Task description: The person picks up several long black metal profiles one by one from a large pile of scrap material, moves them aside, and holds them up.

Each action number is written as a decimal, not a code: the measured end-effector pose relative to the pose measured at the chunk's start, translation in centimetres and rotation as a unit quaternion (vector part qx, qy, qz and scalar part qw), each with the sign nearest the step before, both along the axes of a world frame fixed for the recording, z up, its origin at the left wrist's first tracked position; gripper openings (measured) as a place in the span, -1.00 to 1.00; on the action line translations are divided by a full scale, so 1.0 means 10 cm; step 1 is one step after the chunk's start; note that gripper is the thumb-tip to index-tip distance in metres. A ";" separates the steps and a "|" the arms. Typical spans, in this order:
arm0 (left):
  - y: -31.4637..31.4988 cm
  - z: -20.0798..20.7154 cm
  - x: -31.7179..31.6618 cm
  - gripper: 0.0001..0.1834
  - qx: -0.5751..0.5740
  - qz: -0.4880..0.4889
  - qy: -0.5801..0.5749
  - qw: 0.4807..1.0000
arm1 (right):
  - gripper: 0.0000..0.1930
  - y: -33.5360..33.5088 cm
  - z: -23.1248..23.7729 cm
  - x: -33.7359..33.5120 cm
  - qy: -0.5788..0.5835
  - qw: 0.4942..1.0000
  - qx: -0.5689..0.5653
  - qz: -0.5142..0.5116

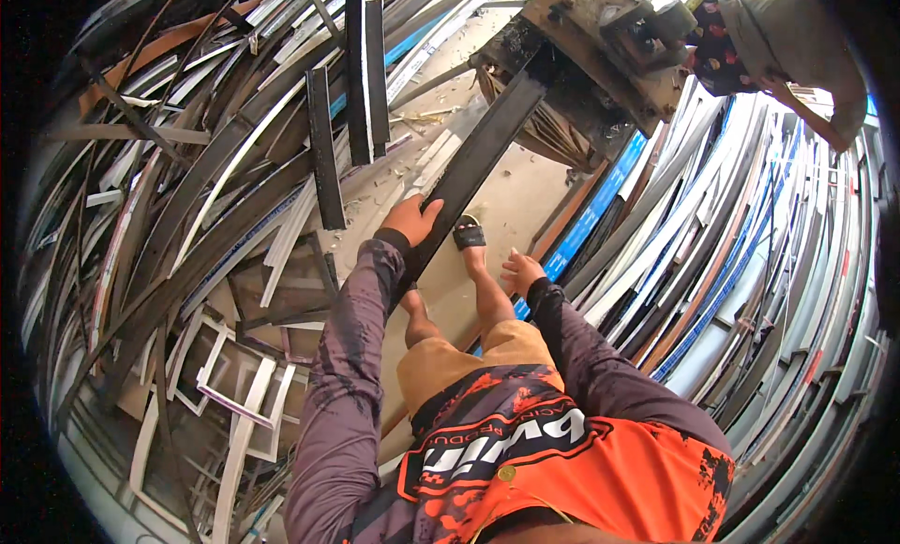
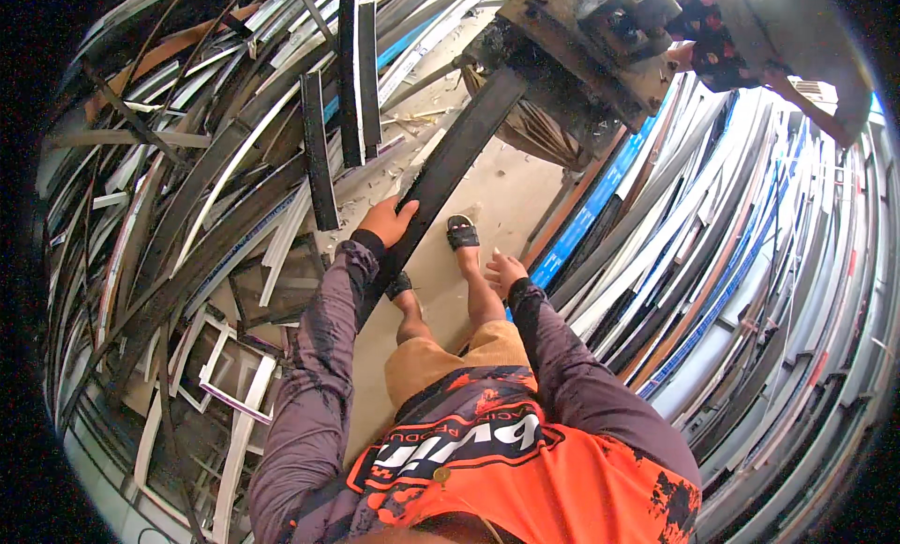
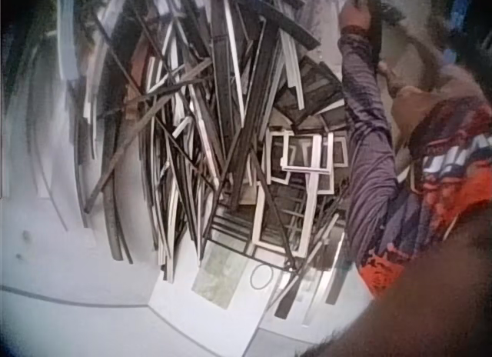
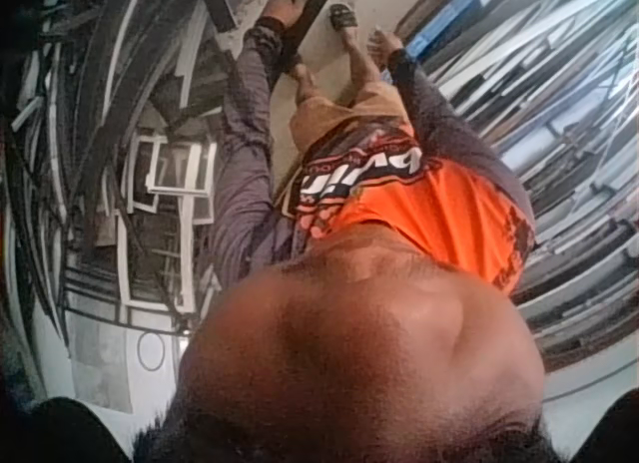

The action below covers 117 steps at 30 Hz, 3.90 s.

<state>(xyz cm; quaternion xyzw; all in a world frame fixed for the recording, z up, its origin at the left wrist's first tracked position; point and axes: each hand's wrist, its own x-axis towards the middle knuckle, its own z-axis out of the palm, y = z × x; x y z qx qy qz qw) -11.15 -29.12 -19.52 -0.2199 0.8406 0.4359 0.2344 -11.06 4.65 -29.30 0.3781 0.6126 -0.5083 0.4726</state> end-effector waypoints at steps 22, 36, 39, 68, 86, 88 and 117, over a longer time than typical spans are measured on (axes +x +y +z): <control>0.05 -0.07 -0.05 -0.26 -0.021 -0.005 0.010 1.000 | -0.33 -1.76 0.26 -2.42 0.460 0.882 0.081 -0.053; -0.08 -0.04 0.11 -0.32 -0.020 -0.005 -0.016 1.000 | -0.53 -1.73 0.60 -2.10 0.203 0.897 -0.309 -0.244; -0.05 -0.05 0.18 -0.37 -0.042 -0.001 0.015 0.999 | -0.51 -1.79 0.42 -1.87 0.203 0.889 -0.322 -0.255; 0.28 -0.25 -1.03 -0.49 -0.056 0.015 0.096 0.994 | -0.49 -1.78 0.42 -0.55 0.287 0.946 -0.133 0.072; 0.34 -0.27 -1.05 -0.49 -0.042 0.034 0.106 0.993 | -0.49 -1.70 0.33 -0.59 0.300 0.938 -0.161 0.066; 0.39 -0.29 -1.06 -0.49 -0.030 0.021 0.092 0.995 | -0.48 -1.68 0.26 -0.54 0.336 0.928 -0.156 0.039; 0.10 -0.28 -1.13 -0.34 -0.058 -0.011 0.074 0.995 | -0.49 -1.92 0.26 -0.58 0.293 0.941 -0.153 0.075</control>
